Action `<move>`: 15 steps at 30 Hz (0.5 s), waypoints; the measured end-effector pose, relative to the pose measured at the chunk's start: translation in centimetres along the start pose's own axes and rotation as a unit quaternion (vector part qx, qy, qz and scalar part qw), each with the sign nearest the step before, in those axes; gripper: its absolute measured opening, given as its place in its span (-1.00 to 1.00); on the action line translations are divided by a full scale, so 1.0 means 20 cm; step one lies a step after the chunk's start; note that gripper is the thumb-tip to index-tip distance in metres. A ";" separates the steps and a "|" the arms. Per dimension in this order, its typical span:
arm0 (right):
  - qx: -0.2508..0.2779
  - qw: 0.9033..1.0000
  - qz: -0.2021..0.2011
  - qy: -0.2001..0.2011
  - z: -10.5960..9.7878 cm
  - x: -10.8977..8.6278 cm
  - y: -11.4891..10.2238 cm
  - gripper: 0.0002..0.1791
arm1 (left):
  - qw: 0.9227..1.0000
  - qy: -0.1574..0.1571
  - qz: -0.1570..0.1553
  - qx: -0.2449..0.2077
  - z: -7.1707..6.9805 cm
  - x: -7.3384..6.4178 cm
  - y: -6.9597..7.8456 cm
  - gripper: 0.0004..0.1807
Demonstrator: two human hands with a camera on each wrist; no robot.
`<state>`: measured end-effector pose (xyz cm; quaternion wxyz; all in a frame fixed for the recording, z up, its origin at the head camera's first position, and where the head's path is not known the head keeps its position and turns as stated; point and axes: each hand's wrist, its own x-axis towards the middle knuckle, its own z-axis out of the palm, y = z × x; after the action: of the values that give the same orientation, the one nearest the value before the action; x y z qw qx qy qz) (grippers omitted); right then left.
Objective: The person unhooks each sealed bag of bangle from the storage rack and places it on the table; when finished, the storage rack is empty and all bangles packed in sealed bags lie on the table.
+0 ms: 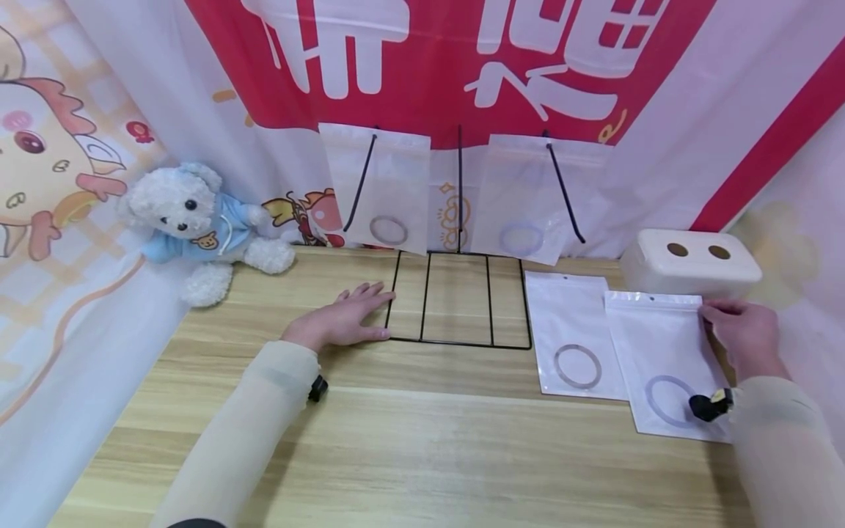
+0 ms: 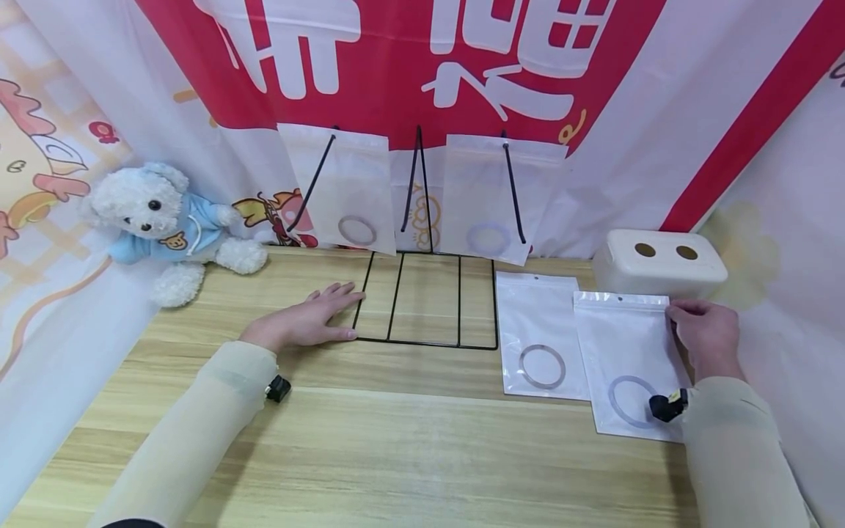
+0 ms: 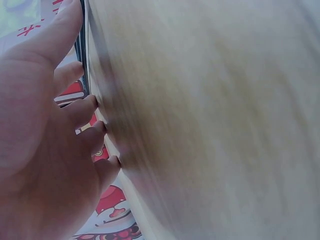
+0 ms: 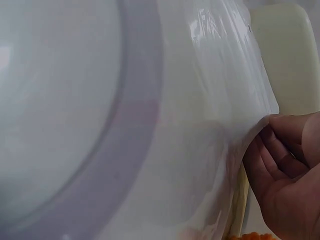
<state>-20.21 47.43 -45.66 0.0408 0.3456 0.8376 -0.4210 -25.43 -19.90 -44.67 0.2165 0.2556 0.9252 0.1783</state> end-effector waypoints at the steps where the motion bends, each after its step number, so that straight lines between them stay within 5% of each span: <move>1: -0.003 1.000 0.000 0.000 0.00 0.00 0.00 -0.31 | 1.000 0.000 0.000 -0.001 0.00 0.00 0.00 -0.05; 15: -0.019 1.000 0.009 -0.006 0.00 0.00 0.01 -0.33 | 1.000 0.003 0.001 -0.001 0.00 0.00 0.00 -0.04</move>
<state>-20.22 47.48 -45.81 0.0567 0.3499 0.8420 -0.4067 -25.45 -19.95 -44.71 0.2134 0.2556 0.9256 0.1801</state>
